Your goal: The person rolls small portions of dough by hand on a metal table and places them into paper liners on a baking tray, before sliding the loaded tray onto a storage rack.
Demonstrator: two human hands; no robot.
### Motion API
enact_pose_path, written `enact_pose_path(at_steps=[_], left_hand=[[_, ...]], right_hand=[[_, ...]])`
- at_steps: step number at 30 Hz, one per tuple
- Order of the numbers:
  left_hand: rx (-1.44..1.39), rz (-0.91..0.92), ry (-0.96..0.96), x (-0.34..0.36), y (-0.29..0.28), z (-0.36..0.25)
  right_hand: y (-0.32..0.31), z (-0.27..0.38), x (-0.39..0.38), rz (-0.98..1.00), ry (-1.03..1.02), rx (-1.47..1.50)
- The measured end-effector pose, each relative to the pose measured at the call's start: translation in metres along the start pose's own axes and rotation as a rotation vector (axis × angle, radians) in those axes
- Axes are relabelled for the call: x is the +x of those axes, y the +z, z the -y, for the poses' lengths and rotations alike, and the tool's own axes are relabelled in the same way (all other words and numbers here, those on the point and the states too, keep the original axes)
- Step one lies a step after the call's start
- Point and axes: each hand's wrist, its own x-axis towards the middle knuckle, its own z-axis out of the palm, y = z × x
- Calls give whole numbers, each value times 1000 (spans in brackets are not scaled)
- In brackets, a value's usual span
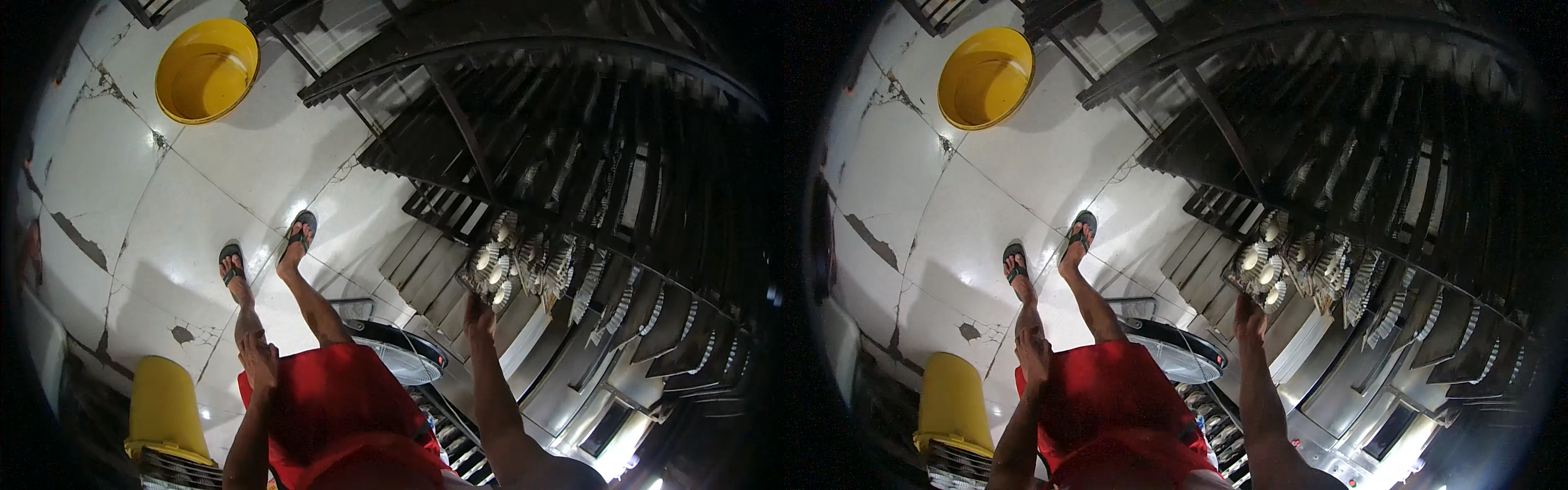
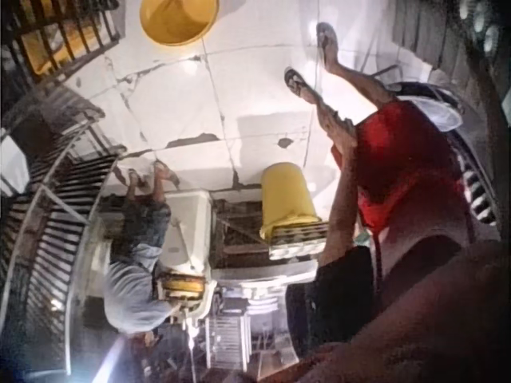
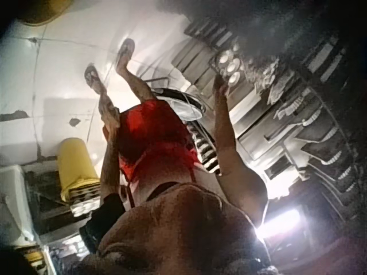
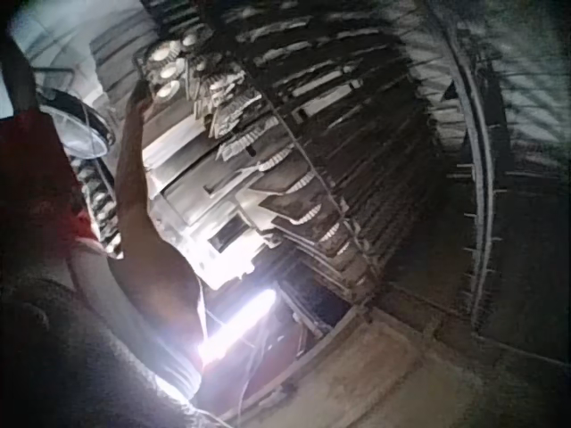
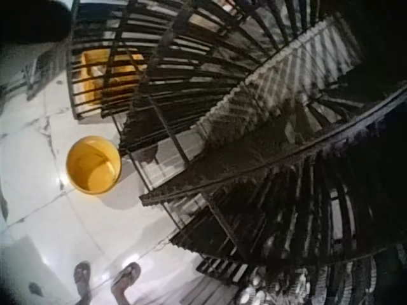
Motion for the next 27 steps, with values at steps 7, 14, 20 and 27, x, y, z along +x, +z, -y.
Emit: enact_pose_path(at_steps=[7, 14, 20, 27], left_hand=[[-166, -28, 17, -2, -12, -26], [-114, -124, -51, -6, 0, -2], [159, -211, 136, 18, 59, 78], [-253, 226, 814, 79, -50, -332]], right_hand=[[-29, 24, 24, 56, -19, -55], [12, 8, 16, -205, -39, -52], [6, 13, 10, 166, -123, 79], [25, -13, -6, -158, -80, 30]])
